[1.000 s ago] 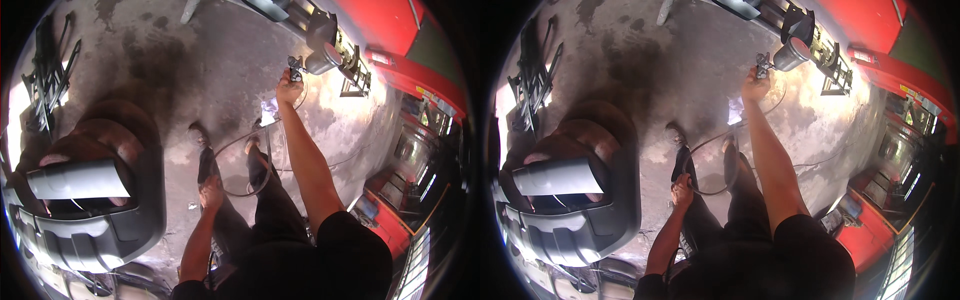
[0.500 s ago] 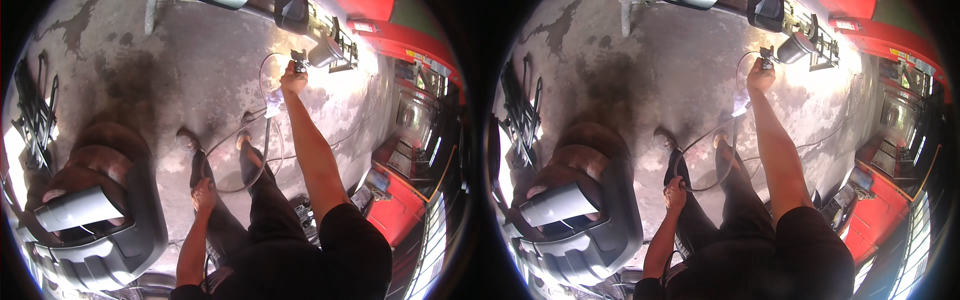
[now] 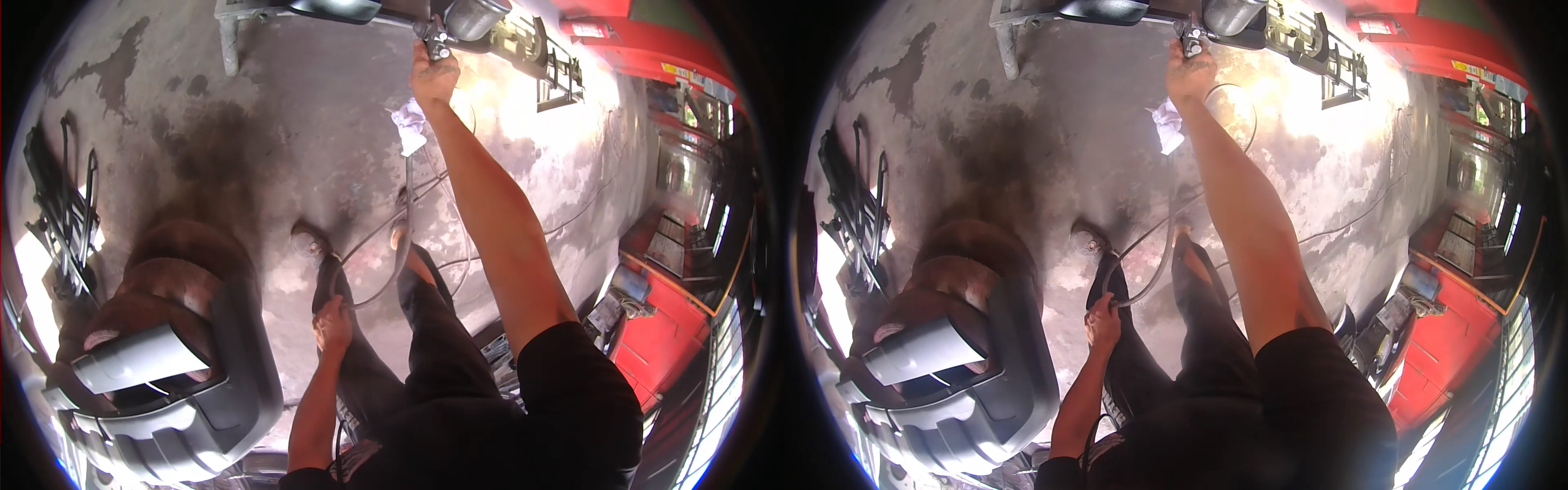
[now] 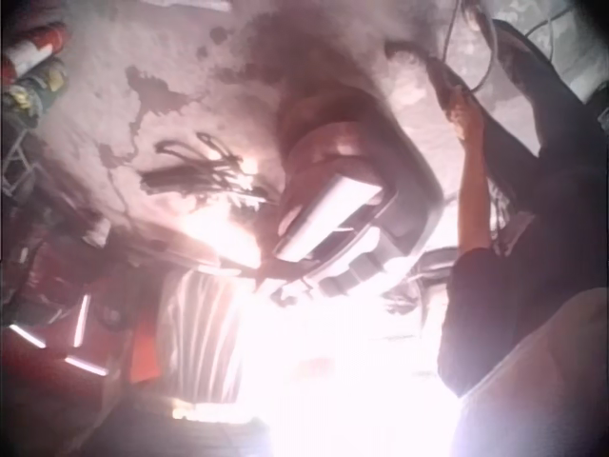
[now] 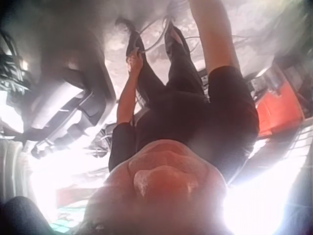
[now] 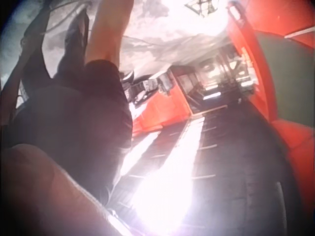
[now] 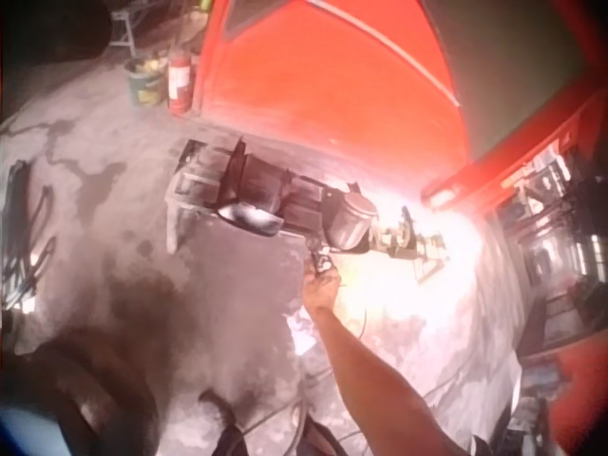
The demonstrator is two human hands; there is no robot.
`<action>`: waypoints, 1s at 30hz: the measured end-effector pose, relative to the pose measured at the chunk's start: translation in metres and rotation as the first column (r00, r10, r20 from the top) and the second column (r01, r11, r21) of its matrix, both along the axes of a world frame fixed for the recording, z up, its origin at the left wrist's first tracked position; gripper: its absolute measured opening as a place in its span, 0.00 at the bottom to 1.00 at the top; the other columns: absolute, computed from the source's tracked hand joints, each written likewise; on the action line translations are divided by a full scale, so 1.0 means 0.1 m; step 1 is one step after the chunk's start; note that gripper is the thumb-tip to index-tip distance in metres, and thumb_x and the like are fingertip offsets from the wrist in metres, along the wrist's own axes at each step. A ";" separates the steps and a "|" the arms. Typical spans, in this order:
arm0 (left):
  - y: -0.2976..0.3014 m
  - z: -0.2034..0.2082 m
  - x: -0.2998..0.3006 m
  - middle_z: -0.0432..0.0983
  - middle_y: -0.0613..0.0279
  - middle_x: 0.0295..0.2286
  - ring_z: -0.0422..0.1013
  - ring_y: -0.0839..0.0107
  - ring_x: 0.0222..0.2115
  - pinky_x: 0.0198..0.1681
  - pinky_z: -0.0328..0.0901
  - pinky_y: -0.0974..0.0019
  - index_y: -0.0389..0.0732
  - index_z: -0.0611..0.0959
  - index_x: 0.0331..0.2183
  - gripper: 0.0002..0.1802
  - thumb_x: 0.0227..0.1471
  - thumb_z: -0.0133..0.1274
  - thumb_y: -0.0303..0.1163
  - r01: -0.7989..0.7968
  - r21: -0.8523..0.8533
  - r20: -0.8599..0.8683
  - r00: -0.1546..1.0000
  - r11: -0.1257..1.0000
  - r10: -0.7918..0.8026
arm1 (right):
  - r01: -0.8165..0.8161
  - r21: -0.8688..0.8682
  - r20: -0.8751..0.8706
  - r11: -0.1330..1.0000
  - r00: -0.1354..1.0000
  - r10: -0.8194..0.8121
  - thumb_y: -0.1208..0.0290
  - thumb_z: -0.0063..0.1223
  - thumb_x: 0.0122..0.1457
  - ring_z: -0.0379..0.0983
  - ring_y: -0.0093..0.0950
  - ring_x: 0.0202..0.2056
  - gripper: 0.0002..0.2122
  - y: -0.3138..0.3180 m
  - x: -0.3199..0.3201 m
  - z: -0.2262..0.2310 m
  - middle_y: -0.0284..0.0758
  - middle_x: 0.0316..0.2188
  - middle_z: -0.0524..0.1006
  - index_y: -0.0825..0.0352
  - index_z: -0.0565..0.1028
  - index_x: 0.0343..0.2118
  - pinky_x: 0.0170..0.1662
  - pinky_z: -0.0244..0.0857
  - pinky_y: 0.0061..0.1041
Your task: The person uses a spray gun to apply paint to several black plastic automotive parts arranged on a metal rack. They move around the rack to cover different angles and surfaces, occasionally pausing to reposition the parts for better access.
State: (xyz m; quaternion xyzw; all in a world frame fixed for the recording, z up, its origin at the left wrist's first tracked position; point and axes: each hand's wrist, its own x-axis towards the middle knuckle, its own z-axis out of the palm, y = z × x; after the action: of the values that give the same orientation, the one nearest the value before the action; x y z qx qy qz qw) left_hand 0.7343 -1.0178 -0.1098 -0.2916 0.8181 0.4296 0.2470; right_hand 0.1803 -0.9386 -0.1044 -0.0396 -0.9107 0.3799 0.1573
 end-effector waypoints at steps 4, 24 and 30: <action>-0.08 0.00 -0.07 0.82 0.54 0.44 0.78 0.48 0.44 0.50 0.70 0.47 0.45 0.83 0.47 0.14 0.58 0.56 0.32 0.025 0.036 0.031 0.999 0.999 -0.026 | 0.049 0.080 0.095 0.996 0.994 -0.057 0.59 0.62 0.59 0.81 0.54 0.38 0.16 0.40 0.30 0.17 0.51 0.34 0.84 0.69 0.81 0.41 0.45 0.73 0.47; 0.11 -0.05 -0.33 0.82 0.52 0.39 0.78 0.48 0.42 0.48 0.70 0.48 0.44 0.84 0.46 0.15 0.58 0.59 0.36 0.165 0.061 -0.040 0.986 0.985 -0.162 | 0.267 0.232 0.066 0.935 0.955 -0.289 0.61 0.57 0.63 0.80 0.42 0.29 0.16 2.05 -0.26 0.52 0.45 0.23 0.80 0.71 0.82 0.29 0.33 0.72 0.39; 0.24 0.07 -0.44 0.76 0.51 0.50 0.75 0.45 0.46 0.50 0.69 0.46 0.47 0.82 0.46 0.15 0.56 0.60 0.36 0.225 -0.004 -0.014 0.974 0.974 -0.225 | -0.057 -0.271 0.428 0.961 0.887 0.173 0.61 0.61 0.66 0.72 0.19 0.19 0.15 1.63 0.26 0.78 0.32 0.26 0.80 0.72 0.81 0.37 0.21 0.66 0.21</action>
State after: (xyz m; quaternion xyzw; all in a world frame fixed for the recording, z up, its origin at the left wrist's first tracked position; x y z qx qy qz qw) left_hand 0.6900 -0.9934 -0.1026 -0.1945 0.8482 0.3999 0.2877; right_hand 0.2064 -0.7760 -0.0264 -0.0908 -0.8677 0.4812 -0.0855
